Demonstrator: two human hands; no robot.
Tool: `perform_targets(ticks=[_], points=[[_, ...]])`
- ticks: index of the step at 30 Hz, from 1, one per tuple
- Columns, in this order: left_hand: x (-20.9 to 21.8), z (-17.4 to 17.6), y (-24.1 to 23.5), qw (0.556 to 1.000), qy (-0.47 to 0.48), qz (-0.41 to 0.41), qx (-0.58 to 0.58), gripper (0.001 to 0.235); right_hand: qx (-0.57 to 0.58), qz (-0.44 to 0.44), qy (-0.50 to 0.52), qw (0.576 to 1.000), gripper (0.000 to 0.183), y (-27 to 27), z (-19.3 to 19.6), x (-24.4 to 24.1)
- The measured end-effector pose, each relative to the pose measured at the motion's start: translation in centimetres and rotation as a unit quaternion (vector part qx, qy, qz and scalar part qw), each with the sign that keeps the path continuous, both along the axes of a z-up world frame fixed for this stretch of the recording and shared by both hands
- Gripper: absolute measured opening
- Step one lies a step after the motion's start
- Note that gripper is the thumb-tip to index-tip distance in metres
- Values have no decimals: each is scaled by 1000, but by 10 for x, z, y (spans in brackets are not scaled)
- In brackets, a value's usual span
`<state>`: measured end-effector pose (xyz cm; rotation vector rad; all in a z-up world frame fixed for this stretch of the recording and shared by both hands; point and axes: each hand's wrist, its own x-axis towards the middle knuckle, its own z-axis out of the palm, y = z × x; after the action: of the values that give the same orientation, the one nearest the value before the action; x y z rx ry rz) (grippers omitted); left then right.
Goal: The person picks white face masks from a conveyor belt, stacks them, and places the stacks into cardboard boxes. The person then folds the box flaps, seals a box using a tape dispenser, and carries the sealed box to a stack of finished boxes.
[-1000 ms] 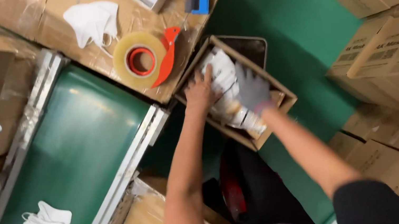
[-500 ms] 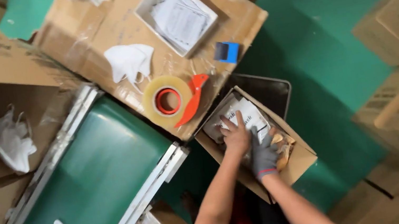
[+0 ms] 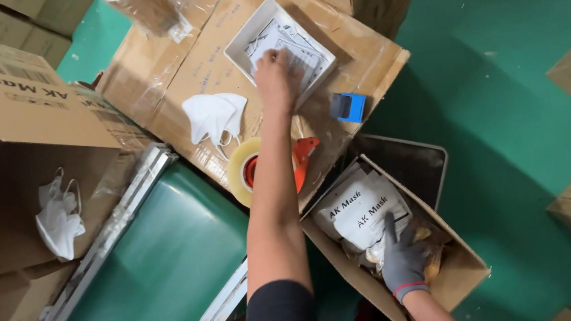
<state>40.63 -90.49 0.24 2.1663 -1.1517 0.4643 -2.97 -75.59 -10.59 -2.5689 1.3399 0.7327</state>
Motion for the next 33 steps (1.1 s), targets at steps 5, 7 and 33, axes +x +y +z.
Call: perform_targets(ticks=[5, 7, 33], points=[[18, -49, -5, 996, 72, 15, 50, 12, 0, -24, -8, 1000, 96, -2, 24, 11], [23, -55, -9, 997, 65, 26, 32, 10, 18, -47, -19, 999, 96, -3, 31, 13], [-323, -54, 188, 932, 175, -79, 306, 38, -1, 194, -411, 891, 49, -62, 62, -7]])
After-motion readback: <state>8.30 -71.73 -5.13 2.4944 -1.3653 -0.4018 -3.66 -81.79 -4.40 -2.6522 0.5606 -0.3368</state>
